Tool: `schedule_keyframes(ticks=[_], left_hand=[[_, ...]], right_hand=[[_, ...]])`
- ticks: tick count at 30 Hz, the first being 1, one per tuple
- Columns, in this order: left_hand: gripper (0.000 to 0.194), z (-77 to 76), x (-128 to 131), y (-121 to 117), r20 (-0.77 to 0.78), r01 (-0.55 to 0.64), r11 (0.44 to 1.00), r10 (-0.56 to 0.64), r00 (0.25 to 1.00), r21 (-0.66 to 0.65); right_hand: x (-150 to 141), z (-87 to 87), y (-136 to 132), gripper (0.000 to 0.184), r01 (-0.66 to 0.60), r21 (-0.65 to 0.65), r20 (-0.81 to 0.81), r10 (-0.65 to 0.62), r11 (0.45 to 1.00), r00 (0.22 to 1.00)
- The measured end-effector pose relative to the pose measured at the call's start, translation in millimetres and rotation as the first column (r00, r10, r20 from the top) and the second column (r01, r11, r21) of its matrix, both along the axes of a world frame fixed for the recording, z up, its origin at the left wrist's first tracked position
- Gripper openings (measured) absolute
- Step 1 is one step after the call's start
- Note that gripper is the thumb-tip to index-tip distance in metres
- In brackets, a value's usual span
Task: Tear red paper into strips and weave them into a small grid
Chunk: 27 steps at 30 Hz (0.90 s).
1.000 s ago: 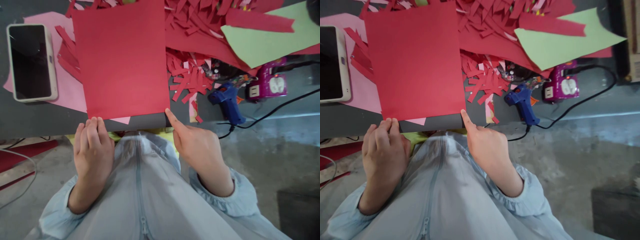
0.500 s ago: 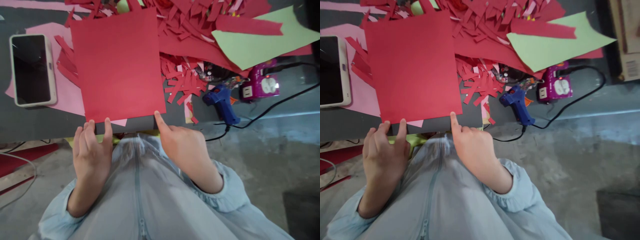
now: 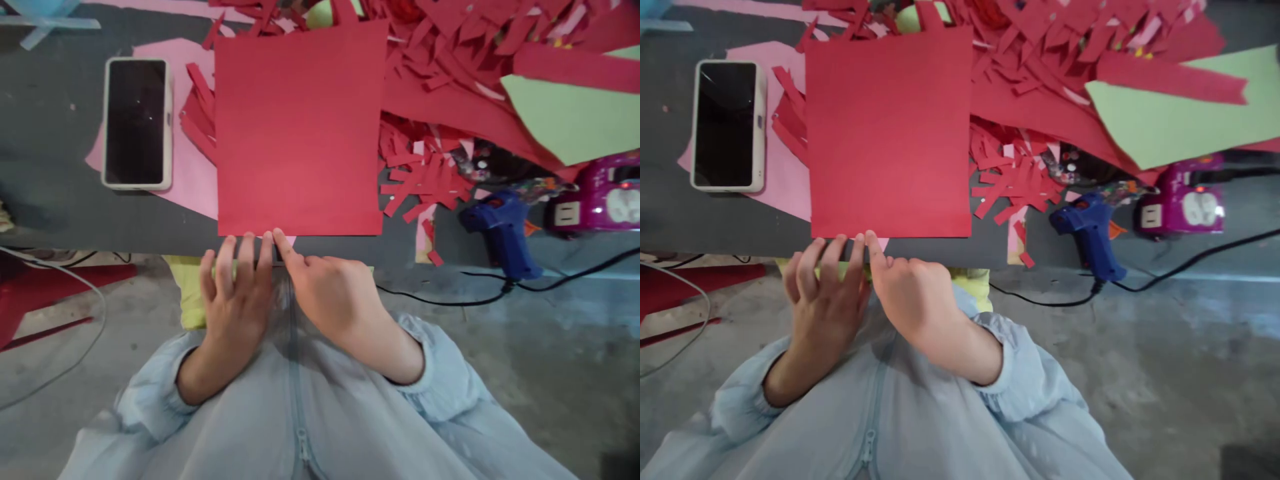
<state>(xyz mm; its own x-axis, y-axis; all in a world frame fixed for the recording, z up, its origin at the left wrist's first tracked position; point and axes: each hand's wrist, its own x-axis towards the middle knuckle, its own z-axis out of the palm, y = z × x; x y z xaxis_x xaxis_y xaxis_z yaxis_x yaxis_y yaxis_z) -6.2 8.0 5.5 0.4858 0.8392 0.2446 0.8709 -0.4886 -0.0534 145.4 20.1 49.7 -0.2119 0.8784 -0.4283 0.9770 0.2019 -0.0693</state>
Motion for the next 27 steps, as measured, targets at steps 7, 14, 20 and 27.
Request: schedule_keyframes(ticks=[7, 14, 20, 27], left_hand=[[0.046, 6.8, 5, -2, 0.038, 0.013, 0.999, -0.011, 0.999, -0.050], [0.048, 8.2, -7, -1, 0.043, -0.088, 0.996, 0.088, 0.995, 0.013], [0.050, 5.7, -17, 2, 0.052, -0.122, 0.992, 0.121, 0.991, 0.025], [0.047, 2.1, -33, 8, 0.102, -0.016, 1.000, 0.018, 0.995, -0.017]], right_hand=[[3, -4.0, -5, 0.064, 0.028, 0.004, 0.017, -0.028, 1.000, 0.999], [1, -5.1, -6, 0.067, 0.015, 0.066, 0.050, -0.019, 0.998, 0.999], [0, -5.7, -7, 0.065, 0.009, 0.094, 0.052, -0.014, 0.996, 0.999], [-19, -0.7, 4, 0.066, -0.013, 0.033, -0.022, 0.014, 0.999, 1.000]])
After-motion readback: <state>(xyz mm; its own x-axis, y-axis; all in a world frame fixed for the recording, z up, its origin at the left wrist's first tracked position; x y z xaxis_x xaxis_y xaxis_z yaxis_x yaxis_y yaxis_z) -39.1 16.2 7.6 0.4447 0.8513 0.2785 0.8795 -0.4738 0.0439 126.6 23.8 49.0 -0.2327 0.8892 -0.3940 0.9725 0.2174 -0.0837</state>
